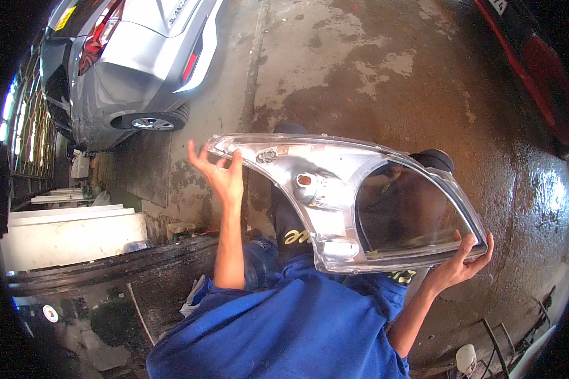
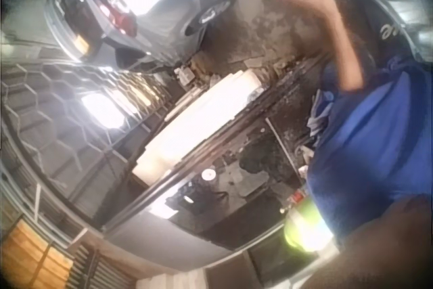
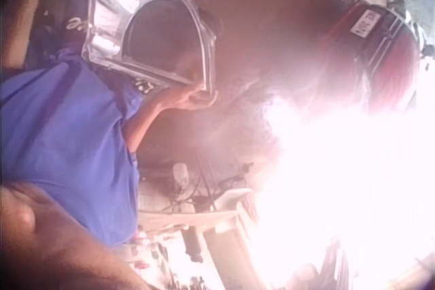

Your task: The person holds a car headlight assembly and repeatedly presses and adjusts the clear plastic lens cover to seat it into the housing. They rotate the unit to check alignment and fit along the edges, then continue pressing the lens into place.

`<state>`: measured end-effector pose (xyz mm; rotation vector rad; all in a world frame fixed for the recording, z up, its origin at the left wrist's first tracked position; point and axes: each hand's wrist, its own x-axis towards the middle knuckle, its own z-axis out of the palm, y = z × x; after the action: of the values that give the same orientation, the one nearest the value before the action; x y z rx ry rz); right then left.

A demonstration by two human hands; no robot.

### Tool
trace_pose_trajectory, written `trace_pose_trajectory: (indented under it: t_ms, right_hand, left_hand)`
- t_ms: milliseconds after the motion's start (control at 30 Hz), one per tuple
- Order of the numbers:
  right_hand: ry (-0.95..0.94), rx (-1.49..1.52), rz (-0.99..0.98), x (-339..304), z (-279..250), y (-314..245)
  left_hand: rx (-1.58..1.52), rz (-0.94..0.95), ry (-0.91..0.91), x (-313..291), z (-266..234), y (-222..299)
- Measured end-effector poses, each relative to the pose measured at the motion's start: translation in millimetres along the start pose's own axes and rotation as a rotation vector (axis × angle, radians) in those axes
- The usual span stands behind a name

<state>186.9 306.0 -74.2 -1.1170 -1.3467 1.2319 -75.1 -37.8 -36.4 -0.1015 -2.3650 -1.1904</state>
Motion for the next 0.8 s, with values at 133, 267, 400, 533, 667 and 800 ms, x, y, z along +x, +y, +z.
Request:
trace_pose_trajectory:
  t_ms: [133, 267, 400, 533, 667, 800]
  right_hand:
    - [-0.001, -0.001, 0.03, 1.0, -0.4, 0.6]
    - [0.011, -0.003, 0.019, 1.7, -1.3, 4.7]
    - [0.008, 0.004, 0.011, -0.5, -1.1, 1.4]
    - [0.0, -0.148, -0.073, 1.9, -4.7, 1.7]
    - [0.006, -0.227, -0.086, 3.4, -5.7, -4.0]
    - [0.006, -0.337, -0.121, 2.3, 1.6, -15.1]
  left_hand:
    - [0.338, 0.063, -0.228, 22.3, -22.2, 14.3]
    - [0.299, -0.047, -0.301, 33.3, -28.6, 24.2]
    - [0.366, 0.007, -0.358, 37.7, -30.4, 28.2]
    - [0.551, 0.093, -0.352, 30.9, -34.3, 35.4]
    - [0.611, 0.268, -0.381, 30.3, -34.5, 40.6]
    - [0.598, 0.534, -0.522, 22.8, -37.6, 39.6]
